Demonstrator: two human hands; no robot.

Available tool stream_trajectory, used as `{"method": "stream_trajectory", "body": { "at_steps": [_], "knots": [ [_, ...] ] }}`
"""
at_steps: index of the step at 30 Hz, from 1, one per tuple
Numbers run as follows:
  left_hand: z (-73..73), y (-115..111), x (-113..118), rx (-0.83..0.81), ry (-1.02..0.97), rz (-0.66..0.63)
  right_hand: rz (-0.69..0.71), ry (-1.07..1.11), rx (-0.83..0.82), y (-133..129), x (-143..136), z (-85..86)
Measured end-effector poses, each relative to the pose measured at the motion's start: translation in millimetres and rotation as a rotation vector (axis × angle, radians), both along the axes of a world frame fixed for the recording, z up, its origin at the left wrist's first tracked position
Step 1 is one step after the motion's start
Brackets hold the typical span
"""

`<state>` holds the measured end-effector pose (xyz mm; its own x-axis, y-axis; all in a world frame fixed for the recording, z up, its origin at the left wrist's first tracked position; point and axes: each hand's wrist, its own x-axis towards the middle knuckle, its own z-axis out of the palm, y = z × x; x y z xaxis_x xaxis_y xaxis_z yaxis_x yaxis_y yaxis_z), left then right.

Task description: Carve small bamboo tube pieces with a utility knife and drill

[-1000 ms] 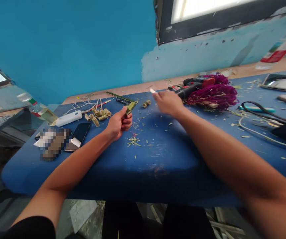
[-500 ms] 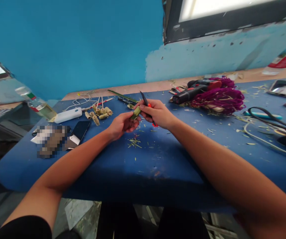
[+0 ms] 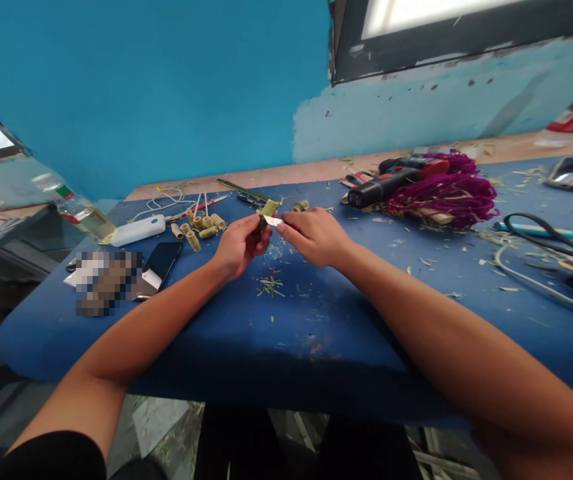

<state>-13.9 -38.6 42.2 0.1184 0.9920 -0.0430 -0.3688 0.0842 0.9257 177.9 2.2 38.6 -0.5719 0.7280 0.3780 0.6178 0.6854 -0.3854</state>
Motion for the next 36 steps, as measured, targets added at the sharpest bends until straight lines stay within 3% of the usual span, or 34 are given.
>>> {"method": "stream_trajectory", "body": {
  "at_steps": [7,12,17,21,28,36],
  "knots": [
    [1.6,-2.9,1.9,-0.033,-0.022,0.021,0.009,-0.041,-0.017,-2.5,-3.0,-2.0],
    [8.3,-11.8,4.6,-0.152,-0.057,0.011,-0.176,-0.077,0.043,5.0,-0.3,-4.9],
    [10.4,-21.6,12.0,-0.092,-0.036,-0.052,-0.299,0.125,-0.025,27.1,18.8,-8.5],
    [8.4,-14.0,9.4,-0.08,-0.025,0.069,-0.172,0.297,-0.021,20.1,18.2,-4.3],
    [4.7,-7.9,7.0,-0.078,-0.042,0.06,0.038,0.065,-0.067,-6.1,-3.8,0.9],
    [7.8,-13.7,7.4,-0.117,-0.081,0.027,0.036,-0.016,-0.049,-7.5,-3.6,2.2]
  ]
}}
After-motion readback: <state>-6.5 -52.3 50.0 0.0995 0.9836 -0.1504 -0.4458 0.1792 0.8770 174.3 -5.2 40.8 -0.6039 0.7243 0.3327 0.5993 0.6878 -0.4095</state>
